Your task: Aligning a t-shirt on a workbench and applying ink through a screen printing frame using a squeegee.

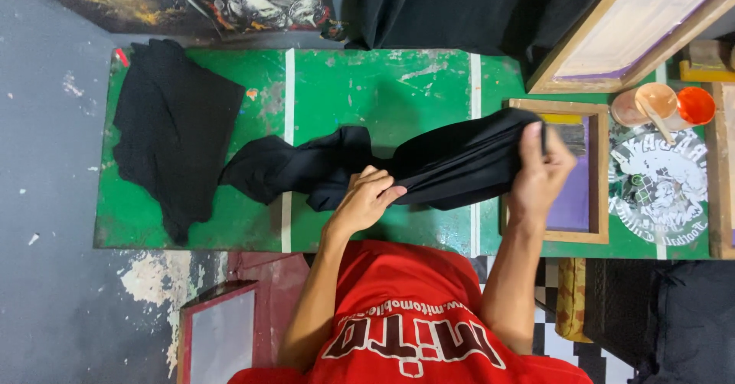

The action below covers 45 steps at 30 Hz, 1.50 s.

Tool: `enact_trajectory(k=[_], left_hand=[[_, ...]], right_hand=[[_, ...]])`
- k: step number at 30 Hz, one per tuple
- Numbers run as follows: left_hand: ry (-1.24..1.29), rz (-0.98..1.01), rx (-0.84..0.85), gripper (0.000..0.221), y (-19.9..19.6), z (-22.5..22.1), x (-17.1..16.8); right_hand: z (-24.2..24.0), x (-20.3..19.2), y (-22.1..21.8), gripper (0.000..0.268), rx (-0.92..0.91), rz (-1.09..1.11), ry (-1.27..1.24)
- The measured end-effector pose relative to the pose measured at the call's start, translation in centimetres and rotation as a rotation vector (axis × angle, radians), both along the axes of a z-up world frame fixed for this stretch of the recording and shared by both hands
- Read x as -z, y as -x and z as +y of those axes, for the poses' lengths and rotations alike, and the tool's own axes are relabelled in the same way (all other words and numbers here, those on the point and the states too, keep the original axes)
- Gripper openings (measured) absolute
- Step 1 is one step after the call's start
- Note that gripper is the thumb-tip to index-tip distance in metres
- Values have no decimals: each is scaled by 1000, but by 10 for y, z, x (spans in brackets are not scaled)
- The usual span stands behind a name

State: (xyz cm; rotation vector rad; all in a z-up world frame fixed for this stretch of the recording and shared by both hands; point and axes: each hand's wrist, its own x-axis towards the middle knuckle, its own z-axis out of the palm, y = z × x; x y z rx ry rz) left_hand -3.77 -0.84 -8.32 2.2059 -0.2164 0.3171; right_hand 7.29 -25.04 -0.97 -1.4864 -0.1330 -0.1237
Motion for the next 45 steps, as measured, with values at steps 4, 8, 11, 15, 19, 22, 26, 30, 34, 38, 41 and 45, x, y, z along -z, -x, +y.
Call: enact_trajectory(k=[4, 8, 11, 15, 19, 22, 26, 30, 34, 38, 41, 45], left_hand=[[312, 125, 24, 28, 6, 4, 2], [193, 0, -81, 26, 9, 9, -46], [-48, -53, -90, 23, 11, 10, -62], [-37, -88, -21, 25, 4, 3, -75], [-101, -121, -76, 28, 0, 7, -70], [-128, -59, -69, 34, 9, 7, -64], [-62, 101, -22, 47, 8, 3, -52], [18, 188, 45, 46, 3, 11, -4], [-102, 162, -20, 29, 1, 24, 3], [-138, 81, -80, 26, 1, 29, -24], [-87, 45, -25, 26, 3, 27, -38], [-42, -1, -12, 25, 0, 16, -48]], right_hand=[[-18, 0, -11, 24, 91, -103, -13], [-26, -9, -13, 23, 78, -61, 106], [-13, -44, -9, 43, -20, -326, 951], [38, -45, 10, 60, -437, -635, 726], [44, -15, 16, 32, -730, -223, 632], [46, -16, 22, 27, -713, -43, 650], [36, -10, 15, 16, -733, -220, 627], [25, -20, 10, 13, -570, -32, 745], [3, -3, -1, 12, -346, -156, 682], [-2, 10, -9, 12, -152, -228, 695], [13, -4, -3, 12, -407, -331, 599], [46, -3, 10, 45, -763, -220, 513]])
